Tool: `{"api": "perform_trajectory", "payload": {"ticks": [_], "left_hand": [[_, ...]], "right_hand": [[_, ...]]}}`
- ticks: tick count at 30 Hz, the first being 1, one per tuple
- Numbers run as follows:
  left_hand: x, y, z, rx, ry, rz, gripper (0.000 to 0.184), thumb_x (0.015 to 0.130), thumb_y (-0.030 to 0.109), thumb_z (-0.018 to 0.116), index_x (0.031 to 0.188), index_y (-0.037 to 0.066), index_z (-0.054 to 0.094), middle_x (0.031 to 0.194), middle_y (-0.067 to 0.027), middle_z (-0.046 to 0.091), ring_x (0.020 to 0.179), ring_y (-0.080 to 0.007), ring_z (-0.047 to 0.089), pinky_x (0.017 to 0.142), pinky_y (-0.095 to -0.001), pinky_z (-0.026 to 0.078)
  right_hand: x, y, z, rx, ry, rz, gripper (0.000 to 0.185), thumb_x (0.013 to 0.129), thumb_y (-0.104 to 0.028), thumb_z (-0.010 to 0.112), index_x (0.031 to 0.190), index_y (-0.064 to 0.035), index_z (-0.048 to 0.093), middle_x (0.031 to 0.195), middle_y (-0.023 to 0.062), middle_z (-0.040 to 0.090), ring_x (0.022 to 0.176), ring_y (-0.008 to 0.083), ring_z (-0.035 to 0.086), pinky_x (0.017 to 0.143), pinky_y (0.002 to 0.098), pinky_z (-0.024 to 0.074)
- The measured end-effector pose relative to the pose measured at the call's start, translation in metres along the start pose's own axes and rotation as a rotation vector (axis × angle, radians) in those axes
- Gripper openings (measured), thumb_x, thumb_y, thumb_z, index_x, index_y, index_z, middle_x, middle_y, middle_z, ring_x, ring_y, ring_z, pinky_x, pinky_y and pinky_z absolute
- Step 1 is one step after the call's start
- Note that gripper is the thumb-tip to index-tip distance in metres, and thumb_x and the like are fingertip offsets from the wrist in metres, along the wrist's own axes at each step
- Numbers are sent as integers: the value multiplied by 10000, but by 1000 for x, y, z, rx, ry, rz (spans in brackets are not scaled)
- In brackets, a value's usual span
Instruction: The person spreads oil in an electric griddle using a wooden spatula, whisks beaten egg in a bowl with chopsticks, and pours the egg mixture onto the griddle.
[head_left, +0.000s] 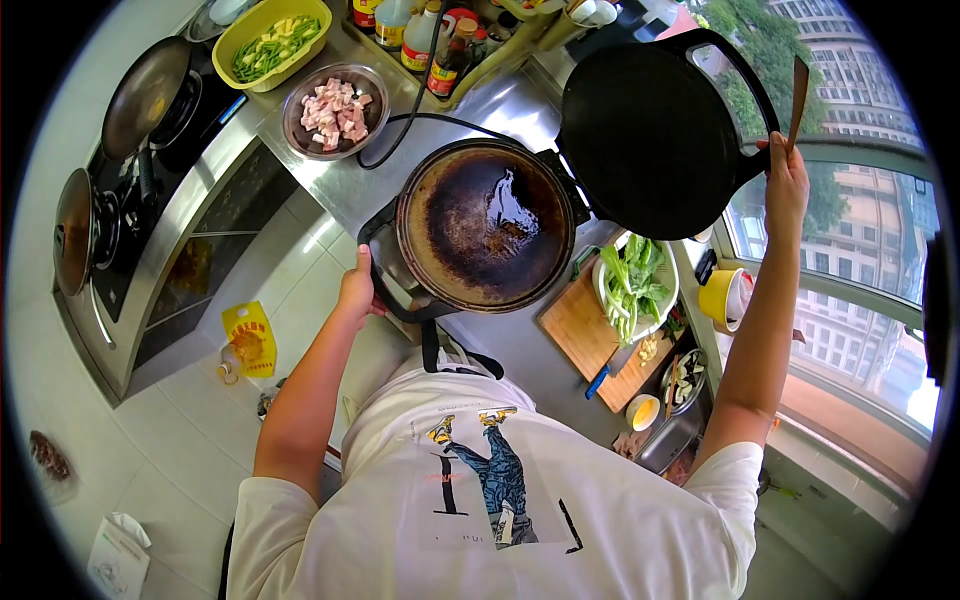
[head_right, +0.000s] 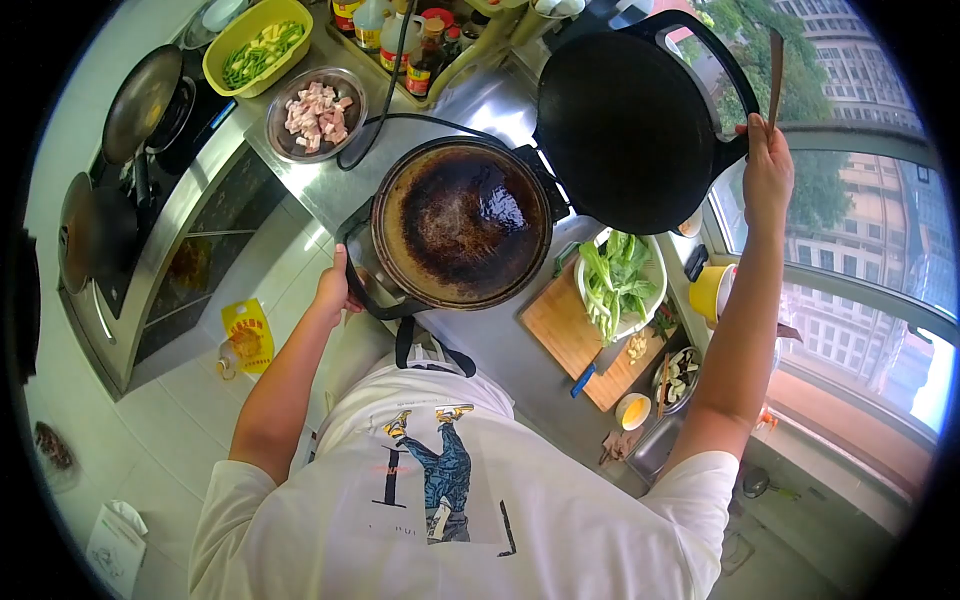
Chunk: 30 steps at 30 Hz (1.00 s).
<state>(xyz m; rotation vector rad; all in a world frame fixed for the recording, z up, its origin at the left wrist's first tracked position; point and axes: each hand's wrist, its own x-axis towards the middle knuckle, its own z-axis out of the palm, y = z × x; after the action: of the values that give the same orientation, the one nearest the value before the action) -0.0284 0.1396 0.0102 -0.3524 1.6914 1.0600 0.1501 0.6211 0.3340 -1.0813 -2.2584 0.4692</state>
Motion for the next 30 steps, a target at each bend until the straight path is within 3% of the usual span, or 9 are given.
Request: {"api": "perform_trajectory", "payload": {"ticks": [10, 12, 13, 16, 18, 19, 21, 25, 30], "left_hand": [[-2, 1, 0, 8, -11, 2, 844, 845, 765, 252, 718, -3, 578, 590, -107, 604, 459, -221, 594, 395, -310, 470], [-3, 2, 0, 8, -9, 4, 846, 845, 765, 250, 717, -3, 579, 587, -107, 604, 458, -220, 593, 395, -309, 469], [-3, 2, 0, 11, -8, 6, 846, 846, 764, 249, 719, -4, 581, 584, -106, 602, 456, -219, 591, 395, -309, 469], [-2, 1, 0, 8, -8, 10, 847, 847, 762, 250, 726, -7, 583, 583, -107, 601, 454, -220, 589, 395, -311, 471], [0, 0, 0, 2, -9, 12, 847, 848, 761, 252, 732, -10, 583, 585, -107, 601, 453, -221, 588, 396, -313, 472], [1, 0, 0, 5, -6, 6, 847, 848, 761, 255, 737, -12, 581, 589, -109, 601, 453, -222, 588, 396, -314, 473], [1, 0, -1, 7, -3, -1, 846, 847, 761, 257, 743, -15, 580, 593, -111, 601, 453, -223, 588, 395, -316, 474], [2, 1, -2, 17, 2, -6, 855, 840, 768, 266, 765, -24, 579, 605, -118, 604, 458, -229, 591, 398, -320, 475], [-2, 2, -1, 1, -5, -2, 868, 831, 778, 273, 786, -32, 583, 613, -122, 610, 467, -235, 597, 410, -325, 479]], "right_hand": [[4, 3, 0, -1, 7, -3, 372, 944, -414, 539, 904, -70, 676, 654, -58, 421, 612, 55, 324, 559, 216, 262], [5, 4, -3, -53, -42, 68, 429, 930, -457, 533, 930, -53, 678, 757, 20, 566, 764, 129, 499, 740, 267, 394], [5, 3, -3, -53, -43, 68, 429, 930, -457, 533, 930, -53, 678, 757, 20, 566, 764, 129, 499, 740, 267, 394], [3, -1, -1, -45, -25, 47, 425, 930, -454, 535, 925, -54, 679, 728, 13, 533, 738, 125, 478, 716, 268, 384], [4, 0, -1, -2, -29, 59, 346, 943, -392, 551, 930, -69, 676, 685, -55, 483, 619, 52, 340, 569, 208, 280], [4, 0, 0, -2, -30, 58, 346, 943, -392, 551, 930, -69, 676, 685, -55, 483, 619, 52, 340, 569, 208, 280], [6, 1, 0, 13, -38, 79, 426, 935, -448, 532, 917, -49, 681, 692, 5, 470, 700, 120, 439, 669, 276, 356], [9, 1, 2, -7, -35, 71, 420, 939, -439, 530, 939, -46, 677, 738, 20, 543, 751, 127, 488, 724, 278, 379], [11, 1, 1, 14, -63, 79, 417, 942, -438, 524, 1003, -51, 666, 908, 58, 658, 911, 146, 558, 861, 294, 389]]}}
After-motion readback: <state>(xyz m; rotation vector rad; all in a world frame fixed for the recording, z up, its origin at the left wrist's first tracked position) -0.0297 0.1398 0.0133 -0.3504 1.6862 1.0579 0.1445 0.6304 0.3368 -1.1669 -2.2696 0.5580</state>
